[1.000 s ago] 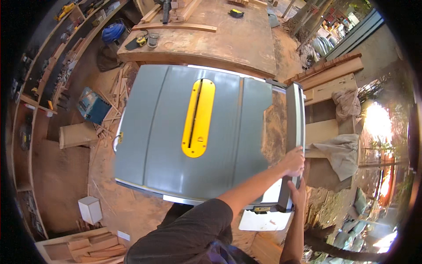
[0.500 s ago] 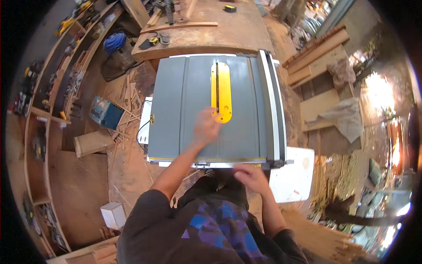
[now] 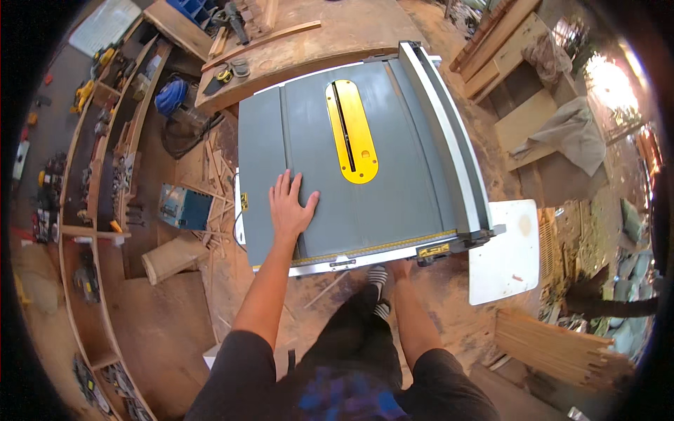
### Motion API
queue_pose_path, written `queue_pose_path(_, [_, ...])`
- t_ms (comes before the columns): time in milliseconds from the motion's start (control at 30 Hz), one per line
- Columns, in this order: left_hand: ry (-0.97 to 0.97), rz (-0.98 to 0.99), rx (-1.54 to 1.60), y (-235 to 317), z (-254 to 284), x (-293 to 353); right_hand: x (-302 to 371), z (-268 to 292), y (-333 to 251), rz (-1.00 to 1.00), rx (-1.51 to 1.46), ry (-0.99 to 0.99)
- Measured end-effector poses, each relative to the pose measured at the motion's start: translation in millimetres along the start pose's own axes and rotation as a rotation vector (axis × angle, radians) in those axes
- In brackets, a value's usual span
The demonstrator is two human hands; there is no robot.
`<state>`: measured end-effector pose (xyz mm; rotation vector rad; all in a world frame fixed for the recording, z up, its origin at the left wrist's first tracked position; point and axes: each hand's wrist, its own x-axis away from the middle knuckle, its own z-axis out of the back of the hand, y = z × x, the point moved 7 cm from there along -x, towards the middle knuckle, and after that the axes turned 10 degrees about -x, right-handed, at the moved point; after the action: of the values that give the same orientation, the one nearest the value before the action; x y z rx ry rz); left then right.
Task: Adjusting the fence and measuring the table saw for woodworking.
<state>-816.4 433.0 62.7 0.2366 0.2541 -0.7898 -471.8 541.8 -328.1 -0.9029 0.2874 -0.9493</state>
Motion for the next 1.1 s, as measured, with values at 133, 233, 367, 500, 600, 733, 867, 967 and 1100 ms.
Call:
queue_pose_path(133, [-0.016,0.012,-0.016,-5,-5,3,22,-81,-41,-0.045,-0.216,0.007])
queue_pose_path(233, [-0.027,0.016,-0.012,0,-8,-2,39,-105,-66,-0.09,-0.397,0.011])
queue_pose_path(367, [-0.041,0.042,0.002,-13,-6,-1,47,-87,-52,-0.163,-0.644,-0.009])
queue_pose_path(500, [-0.047,0.048,0.022,-14,-7,-1,33,-45,-21,-0.226,-0.88,-0.036])
queue_pose_path(600, [-0.059,0.054,0.066,-7,-10,-4,-57,4,-11,-0.292,-1.03,-0.041])
queue_pose_path(733, [-0.075,0.061,0.091,-18,-7,-4,-66,-11,-38,-0.414,-1.231,-0.138])
queue_pose_path(867, [-0.036,0.072,0.029,-16,-10,-6,-19,-53,-87,-0.528,-1.447,-0.307])
queue_pose_path(967, [-0.054,0.075,0.087,-24,-11,3,74,-83,-117,-0.638,-1.592,-0.34])
queue_pose_path(1100, [-0.072,0.087,0.088,-33,-11,9,85,-82,-139,-0.757,-1.756,-0.292])
